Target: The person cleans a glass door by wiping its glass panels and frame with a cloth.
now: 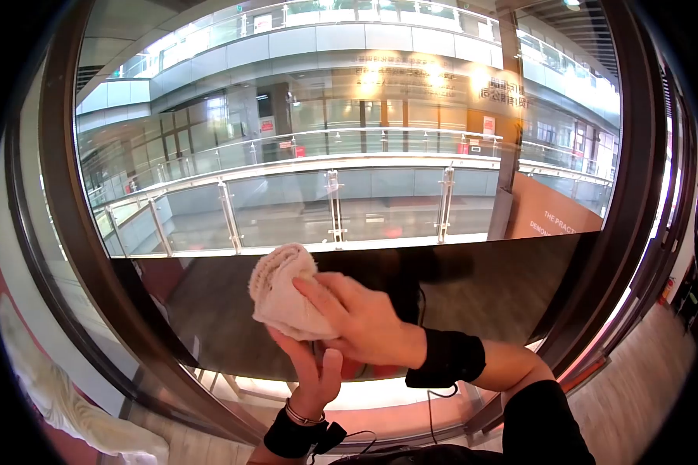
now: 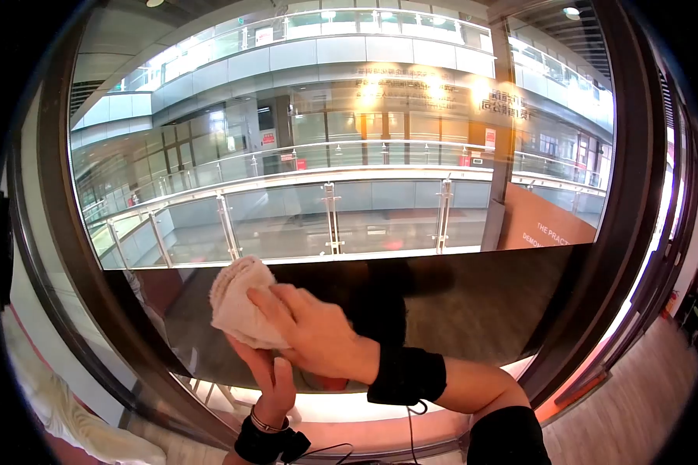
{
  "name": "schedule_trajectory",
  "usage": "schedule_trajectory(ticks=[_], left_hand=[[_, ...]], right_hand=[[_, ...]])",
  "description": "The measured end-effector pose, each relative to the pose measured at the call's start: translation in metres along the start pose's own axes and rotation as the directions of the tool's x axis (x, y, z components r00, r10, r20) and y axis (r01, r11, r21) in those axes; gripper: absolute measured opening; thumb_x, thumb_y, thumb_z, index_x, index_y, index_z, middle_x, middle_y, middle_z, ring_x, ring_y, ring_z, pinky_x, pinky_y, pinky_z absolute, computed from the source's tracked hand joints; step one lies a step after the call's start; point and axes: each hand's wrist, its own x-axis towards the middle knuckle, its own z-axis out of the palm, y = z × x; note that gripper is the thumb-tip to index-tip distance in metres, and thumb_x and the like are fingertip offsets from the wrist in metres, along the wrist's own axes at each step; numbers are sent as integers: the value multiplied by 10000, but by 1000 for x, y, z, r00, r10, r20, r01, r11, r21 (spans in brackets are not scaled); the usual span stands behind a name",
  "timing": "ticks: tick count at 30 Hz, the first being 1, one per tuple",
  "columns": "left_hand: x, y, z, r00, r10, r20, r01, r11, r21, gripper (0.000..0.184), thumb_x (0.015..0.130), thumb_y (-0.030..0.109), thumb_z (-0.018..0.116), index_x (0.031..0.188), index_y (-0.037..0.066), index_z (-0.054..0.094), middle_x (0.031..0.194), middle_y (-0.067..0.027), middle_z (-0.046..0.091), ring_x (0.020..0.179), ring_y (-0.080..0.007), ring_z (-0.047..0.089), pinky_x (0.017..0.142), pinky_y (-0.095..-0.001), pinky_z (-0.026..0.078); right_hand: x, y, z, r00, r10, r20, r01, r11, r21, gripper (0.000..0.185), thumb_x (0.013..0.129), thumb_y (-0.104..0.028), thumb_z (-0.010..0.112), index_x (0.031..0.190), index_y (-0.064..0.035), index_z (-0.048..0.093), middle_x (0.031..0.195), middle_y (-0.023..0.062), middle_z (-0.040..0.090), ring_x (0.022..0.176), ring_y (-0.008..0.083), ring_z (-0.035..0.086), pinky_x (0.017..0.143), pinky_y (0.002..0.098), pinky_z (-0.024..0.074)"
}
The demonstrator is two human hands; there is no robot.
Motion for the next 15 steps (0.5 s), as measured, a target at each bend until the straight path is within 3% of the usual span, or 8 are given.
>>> schedule_trajectory(ticks=[1, 4, 5, 8, 11, 14, 15], left_hand=[[6, 6, 3, 998, 31, -47, -31, 999, -12, 841, 841, 91, 512, 1481, -65, -11, 1497, -243, 209, 1367, -334, 300, 1126, -436, 244], [26, 19, 5, 984, -54, -169, 65, 996, 58, 863, 876, 132, 587, 1486, -51, 3, 1514, -241, 169, 1376, -321, 288, 1136, -433, 220], [33, 9, -5, 989, 126, -79, -105, 968, 229, 829, 911, 161, 603, 1481, -46, 37, 1510, -248, 179, 1385, -321, 278, 1140, -435, 215], [75, 0, -33, 889, 450, -82, -254, 634, 730, 737, 935, 163, 562, 1461, -64, 98, 1428, -270, 343, 1346, -314, 364, 1093, -429, 308], [130, 15, -27, 817, 530, -225, -203, 630, 749, 682, 899, 194, 602, 1438, -47, 262, 1317, -239, 505, 1214, -333, 514, 992, -438, 420], [126, 15, 9, 864, 471, 176, -343, 294, 892, 597, 826, 160, 645, 1354, -25, 438, 1239, -186, 583, 1051, -340, 602, 852, -433, 492], [115, 8, 28, 821, 465, 330, -522, 380, 764, 552, 800, 155, 642, 1315, 18, 498, 1264, -156, 574, 1032, -341, 607, 816, -421, 499]], right_hand=[[-4, -1, 3, 998, 4, 66, -10, 995, 102, 823, 696, -144, 749, 1427, -40, 387, 1284, 198, 503, 1068, 396, 580, 774, 382, 550], [-13, -6, -6, 998, -43, 52, 31, 974, 223, 894, 713, -115, 716, 1489, -62, 275, 1373, 234, 415, 1133, 395, 540, 792, 397, 546], [-19, -7, -15, 997, 2, 79, -20, 973, 232, 833, 706, -107, 725, 1446, -49, 347, 1387, 232, 423, 1151, 382, 539, 830, 398, 538], [-40, 3, -52, 994, -93, -55, 92, 996, -11, 711, 693, -121, 732, 1346, -41, 463, 1320, 221, 491, 1132, 367, 552, 876, 413, 522], [-78, 27, -94, 950, -136, -280, 51, 955, -293, 570, 686, -114, 710, 1221, -14, 542, 1237, 202, 550, 1117, 381, 544, 924, 479, 472], [-105, 45, -123, 882, -55, -468, -206, 848, -488, 536, 711, -92, 678, 1220, 5, 540, 1231, 199, 546, 1148, 416, 503, 967, 512, 411], [-113, 51, -128, 871, -29, -490, -255, 827, -502, 535, 719, -92, 673, 1227, 7, 537, 1234, 201, 541, 1166, 423, 486, 987, 511, 391]])
